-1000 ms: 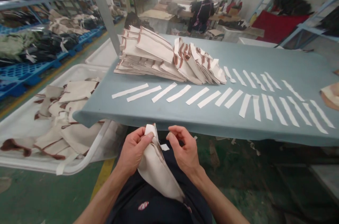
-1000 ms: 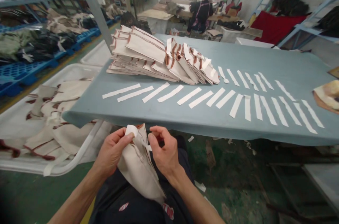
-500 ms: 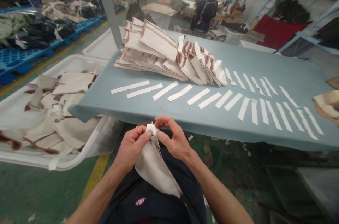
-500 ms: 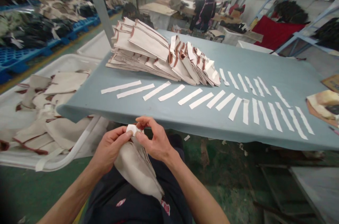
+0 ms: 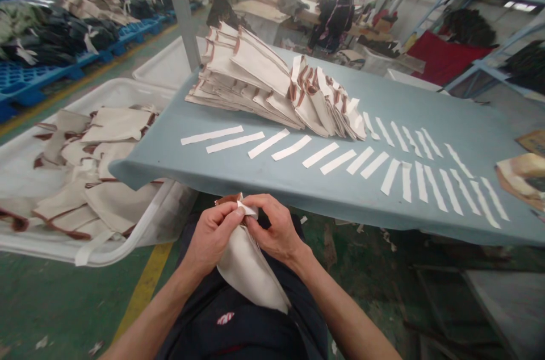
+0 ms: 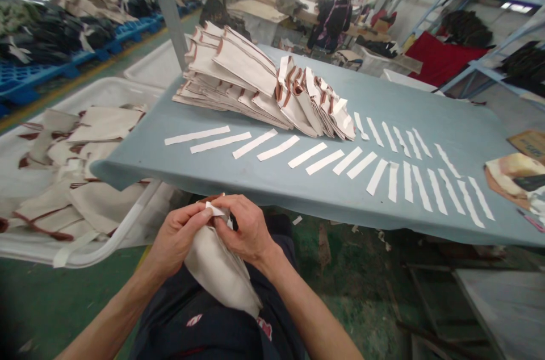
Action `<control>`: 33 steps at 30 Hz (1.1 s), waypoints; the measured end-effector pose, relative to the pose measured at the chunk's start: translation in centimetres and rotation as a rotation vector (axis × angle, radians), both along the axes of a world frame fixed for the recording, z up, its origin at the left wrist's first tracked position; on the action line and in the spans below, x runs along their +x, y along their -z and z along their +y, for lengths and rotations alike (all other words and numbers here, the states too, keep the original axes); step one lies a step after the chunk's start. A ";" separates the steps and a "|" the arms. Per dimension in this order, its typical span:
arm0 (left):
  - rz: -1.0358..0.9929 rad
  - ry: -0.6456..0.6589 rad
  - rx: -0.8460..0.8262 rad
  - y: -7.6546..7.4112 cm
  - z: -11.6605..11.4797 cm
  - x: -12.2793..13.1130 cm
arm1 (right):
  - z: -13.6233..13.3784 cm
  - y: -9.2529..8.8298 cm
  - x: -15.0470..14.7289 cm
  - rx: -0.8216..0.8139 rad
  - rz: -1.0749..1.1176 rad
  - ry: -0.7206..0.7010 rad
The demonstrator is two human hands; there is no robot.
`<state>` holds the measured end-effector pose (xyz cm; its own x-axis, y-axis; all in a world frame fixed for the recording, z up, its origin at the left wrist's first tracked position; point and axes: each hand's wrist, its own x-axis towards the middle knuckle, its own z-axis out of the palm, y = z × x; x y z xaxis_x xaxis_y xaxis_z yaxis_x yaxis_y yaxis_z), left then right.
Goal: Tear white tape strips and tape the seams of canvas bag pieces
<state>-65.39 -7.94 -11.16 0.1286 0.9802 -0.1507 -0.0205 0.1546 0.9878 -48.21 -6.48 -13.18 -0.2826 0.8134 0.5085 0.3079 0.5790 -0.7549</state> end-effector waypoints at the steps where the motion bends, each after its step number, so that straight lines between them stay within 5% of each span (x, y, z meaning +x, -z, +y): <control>1: 0.000 0.005 0.002 0.0 -0.1 -0.1 | -0.1 -0.1 0.0 -0.035 0.015 -0.001; 11: 0.130 0.082 0.113 -1.1 -0.6 -0.3 | -1.2 0.7 -0.9 -0.483 0.351 -0.012; 20: 0.103 0.019 0.036 -0.2 -0.3 0.3 | -1.8 0.9 0.5 -0.191 0.117 -0.083; 24: 0.154 0.066 0.063 -0.9 -0.6 0.7 | -1.7 1.3 0.3 -0.471 0.362 0.018; 27: 0.198 0.080 0.104 -1.3 -0.8 0.8 | -1.4 0.9 0.1 -0.689 0.478 -0.035; 33: 0.299 0.043 0.166 -1.6 -1.2 0.8 | -0.8 -0.6 1.3 -0.844 0.462 -0.098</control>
